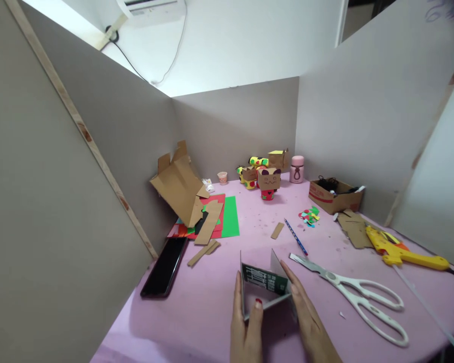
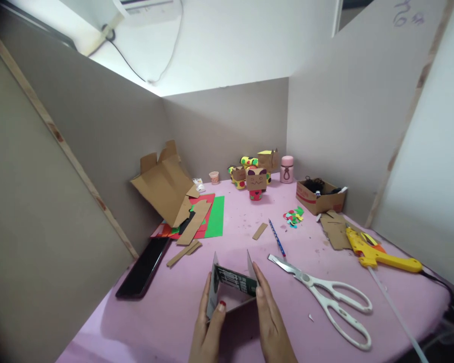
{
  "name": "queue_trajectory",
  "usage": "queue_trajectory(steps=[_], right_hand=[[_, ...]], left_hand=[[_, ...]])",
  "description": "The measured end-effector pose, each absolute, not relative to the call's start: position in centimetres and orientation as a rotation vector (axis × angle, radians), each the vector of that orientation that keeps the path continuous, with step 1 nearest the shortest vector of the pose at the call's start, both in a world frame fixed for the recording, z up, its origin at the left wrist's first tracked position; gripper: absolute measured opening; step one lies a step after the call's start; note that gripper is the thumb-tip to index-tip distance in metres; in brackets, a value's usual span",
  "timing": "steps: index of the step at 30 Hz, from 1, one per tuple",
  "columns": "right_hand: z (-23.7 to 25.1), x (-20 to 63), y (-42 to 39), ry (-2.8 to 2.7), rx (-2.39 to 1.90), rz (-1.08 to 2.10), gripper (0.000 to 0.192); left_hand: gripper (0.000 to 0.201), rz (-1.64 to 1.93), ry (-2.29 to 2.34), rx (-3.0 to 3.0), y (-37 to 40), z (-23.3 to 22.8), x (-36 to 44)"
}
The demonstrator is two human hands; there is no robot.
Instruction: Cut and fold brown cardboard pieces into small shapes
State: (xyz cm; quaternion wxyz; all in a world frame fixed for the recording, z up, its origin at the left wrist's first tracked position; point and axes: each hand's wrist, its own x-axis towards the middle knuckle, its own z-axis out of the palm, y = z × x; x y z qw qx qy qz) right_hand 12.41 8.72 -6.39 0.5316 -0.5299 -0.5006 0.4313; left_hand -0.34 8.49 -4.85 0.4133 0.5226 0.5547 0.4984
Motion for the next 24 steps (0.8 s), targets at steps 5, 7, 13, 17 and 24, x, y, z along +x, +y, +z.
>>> queue_trajectory(steps=[5,7,13,17,24], right_hand=[[-6.9,12.6,9.4,-1.209,-1.249,1.015,0.067],[-6.7,12.8,9.6,-1.255,-1.24,1.029,0.068],[-4.3,13.7,10.0,-1.356,-1.25,1.043,0.059],[-3.6,14.6,10.3,-1.369,-1.25,1.02,0.055],[-4.3,15.7,10.9,-1.447,-1.3,0.96,0.059]], left_hand=[[0.062,1.17,1.422,1.288,8.4,-4.2,-0.3],[0.062,1.144,1.426,1.278,8.6,-4.1,-0.3],[0.062,1.165,1.37,1.249,9.4,-4.0,-0.6],[0.06,1.169,1.361,1.179,10.0,-3.2,-0.8],[0.059,1.184,1.435,1.208,10.2,-3.0,-0.1]])
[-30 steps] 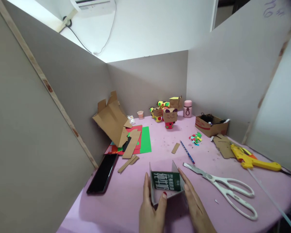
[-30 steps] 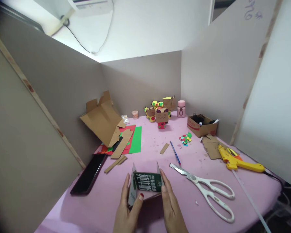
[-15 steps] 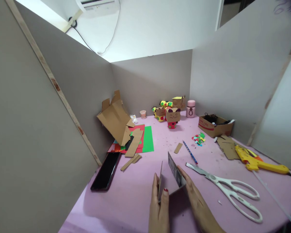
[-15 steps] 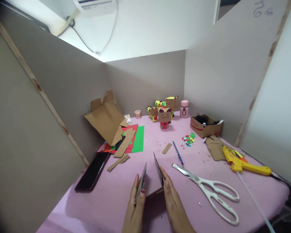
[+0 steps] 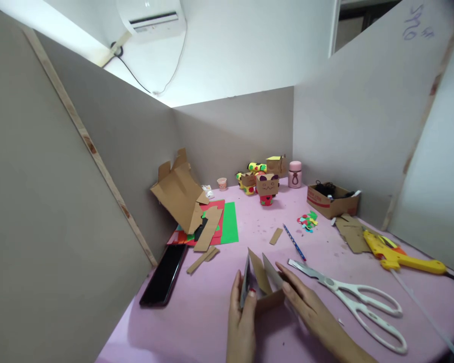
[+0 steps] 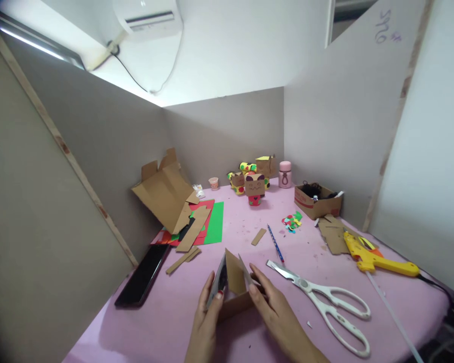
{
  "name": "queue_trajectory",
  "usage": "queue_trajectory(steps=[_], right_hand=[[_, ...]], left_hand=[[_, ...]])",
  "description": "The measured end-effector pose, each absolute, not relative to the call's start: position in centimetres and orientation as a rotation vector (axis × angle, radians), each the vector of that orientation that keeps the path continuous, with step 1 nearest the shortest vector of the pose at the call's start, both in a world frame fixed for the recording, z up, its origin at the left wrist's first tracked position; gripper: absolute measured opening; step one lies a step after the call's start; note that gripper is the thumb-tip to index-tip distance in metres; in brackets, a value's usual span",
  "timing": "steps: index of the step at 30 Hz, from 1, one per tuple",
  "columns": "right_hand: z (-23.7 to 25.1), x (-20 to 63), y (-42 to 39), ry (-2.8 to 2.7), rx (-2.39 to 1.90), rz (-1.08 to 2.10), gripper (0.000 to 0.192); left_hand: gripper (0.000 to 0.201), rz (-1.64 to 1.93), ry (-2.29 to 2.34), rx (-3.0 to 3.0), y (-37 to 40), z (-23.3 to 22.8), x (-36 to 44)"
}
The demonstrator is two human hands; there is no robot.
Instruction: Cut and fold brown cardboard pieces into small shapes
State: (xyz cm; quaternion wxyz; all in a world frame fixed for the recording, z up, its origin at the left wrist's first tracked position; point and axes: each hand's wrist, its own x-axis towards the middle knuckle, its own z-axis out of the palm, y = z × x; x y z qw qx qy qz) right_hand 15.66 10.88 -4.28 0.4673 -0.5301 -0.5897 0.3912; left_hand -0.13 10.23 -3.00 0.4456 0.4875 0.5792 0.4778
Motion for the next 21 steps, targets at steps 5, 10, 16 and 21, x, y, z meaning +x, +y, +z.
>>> queue_trajectory(steps=[5,10,16,21], right_hand=[[-1.3,15.3,12.4,-1.693,-1.391,0.682,0.055],[2.7,13.1,13.8,-2.109,-1.507,0.405,0.031],[2.9,13.0,14.9,-2.191,-1.576,0.322,0.025],[2.8,14.8,15.2,-2.21,-1.592,0.308,0.027]], left_hand=[[0.06,1.266,1.375,1.214,11.1,-4.8,-0.1],[0.063,1.343,1.297,1.165,12.7,-6.6,-0.4],[0.062,1.331,1.269,1.306,13.1,-7.1,-1.1],[0.049,1.263,1.419,1.505,12.6,-6.0,-1.0]])
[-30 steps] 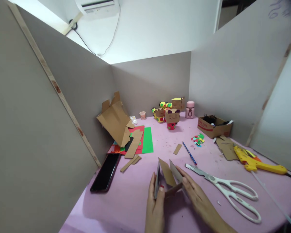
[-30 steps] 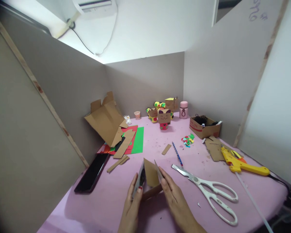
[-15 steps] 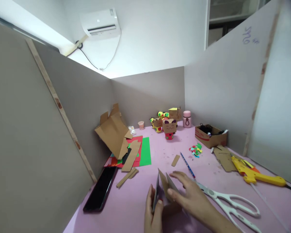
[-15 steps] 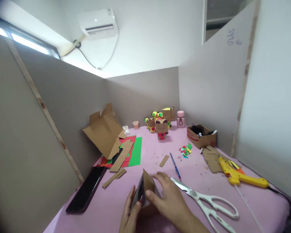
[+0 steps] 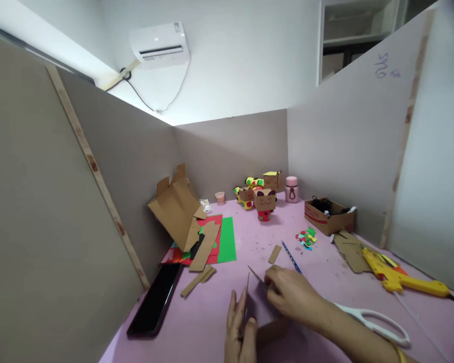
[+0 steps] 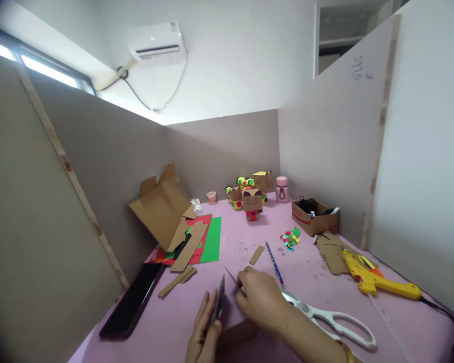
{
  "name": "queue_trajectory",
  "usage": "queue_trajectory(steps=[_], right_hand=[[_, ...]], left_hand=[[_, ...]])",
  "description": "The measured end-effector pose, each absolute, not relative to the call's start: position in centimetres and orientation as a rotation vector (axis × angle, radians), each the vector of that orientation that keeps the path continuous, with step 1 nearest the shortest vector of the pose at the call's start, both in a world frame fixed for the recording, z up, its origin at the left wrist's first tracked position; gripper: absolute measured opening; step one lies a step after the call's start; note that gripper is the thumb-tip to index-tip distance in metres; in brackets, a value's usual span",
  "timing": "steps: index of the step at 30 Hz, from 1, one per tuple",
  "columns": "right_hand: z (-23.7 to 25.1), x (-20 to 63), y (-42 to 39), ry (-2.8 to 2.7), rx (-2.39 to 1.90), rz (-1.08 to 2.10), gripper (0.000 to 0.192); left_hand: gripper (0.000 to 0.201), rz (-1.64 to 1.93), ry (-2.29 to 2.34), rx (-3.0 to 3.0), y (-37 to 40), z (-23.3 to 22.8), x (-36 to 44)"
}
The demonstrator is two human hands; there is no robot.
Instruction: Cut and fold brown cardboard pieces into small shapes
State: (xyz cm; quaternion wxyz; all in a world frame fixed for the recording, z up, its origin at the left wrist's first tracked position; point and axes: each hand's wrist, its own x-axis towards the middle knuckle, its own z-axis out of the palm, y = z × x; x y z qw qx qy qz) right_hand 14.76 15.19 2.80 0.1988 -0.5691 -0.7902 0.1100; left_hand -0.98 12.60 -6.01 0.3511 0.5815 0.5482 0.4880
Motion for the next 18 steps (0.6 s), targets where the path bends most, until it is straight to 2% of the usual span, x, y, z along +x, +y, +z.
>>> queue_trajectory(steps=[11,18], right_hand=[[1.0,17.7,15.4,-2.152,-1.489,0.48,0.032],[0.6,17.5,15.5,-2.076,-1.48,0.478,0.02]], left_hand=[[0.049,1.328,1.405,1.635,12.4,-6.5,-1.2],[0.053,1.241,1.399,1.725,13.0,-7.0,-1.9]])
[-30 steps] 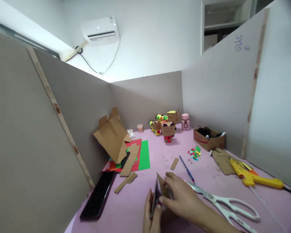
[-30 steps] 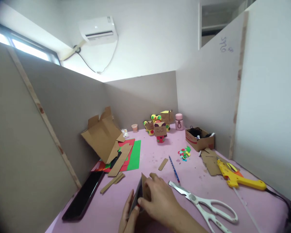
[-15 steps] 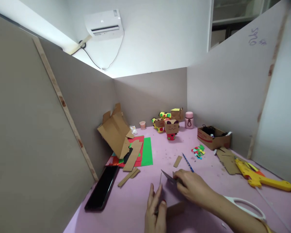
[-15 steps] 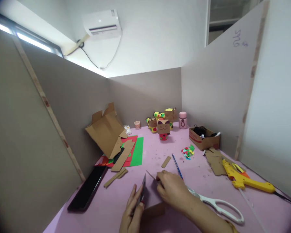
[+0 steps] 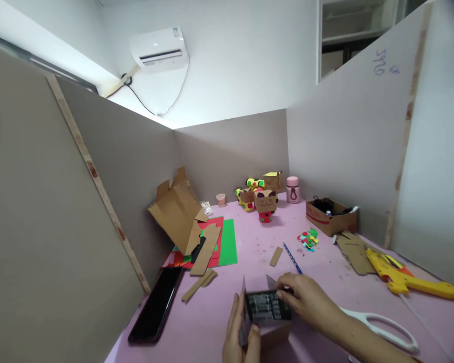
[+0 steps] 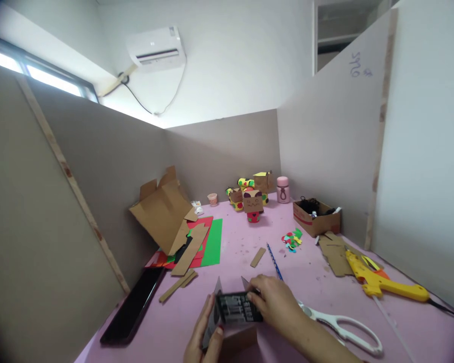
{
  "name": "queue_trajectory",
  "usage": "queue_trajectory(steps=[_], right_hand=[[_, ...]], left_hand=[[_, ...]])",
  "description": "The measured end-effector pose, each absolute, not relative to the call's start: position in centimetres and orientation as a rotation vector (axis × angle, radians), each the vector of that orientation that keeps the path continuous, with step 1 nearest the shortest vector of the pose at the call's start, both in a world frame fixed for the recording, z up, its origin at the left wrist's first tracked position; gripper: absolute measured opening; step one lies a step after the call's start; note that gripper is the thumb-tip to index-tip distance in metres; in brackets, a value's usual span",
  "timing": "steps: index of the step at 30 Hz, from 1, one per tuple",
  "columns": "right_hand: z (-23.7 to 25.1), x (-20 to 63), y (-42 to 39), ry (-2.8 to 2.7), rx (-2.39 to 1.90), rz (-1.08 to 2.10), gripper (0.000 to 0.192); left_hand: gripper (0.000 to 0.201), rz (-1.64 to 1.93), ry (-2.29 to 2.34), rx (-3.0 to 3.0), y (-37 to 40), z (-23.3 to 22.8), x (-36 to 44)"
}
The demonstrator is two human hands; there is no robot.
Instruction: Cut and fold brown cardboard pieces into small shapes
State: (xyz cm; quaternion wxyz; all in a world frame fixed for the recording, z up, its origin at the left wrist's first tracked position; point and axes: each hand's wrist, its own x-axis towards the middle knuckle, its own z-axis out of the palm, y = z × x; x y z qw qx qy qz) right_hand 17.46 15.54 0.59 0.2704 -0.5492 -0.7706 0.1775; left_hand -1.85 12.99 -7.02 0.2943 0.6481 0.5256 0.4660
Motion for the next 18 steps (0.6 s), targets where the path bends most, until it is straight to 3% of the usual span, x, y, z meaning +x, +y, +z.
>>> queue_trajectory(steps=[13,18], right_hand=[[0.2,16.9,16.1,-2.043,-1.437,0.48,0.021],[-0.1,16.8,16.1,-2.027,-1.431,0.511,0.022]], left_hand=[[0.084,0.877,1.363,1.961,14.1,-4.6,-2.9],[0.077,0.635,1.47,2.306,14.4,-2.3,-2.4]])
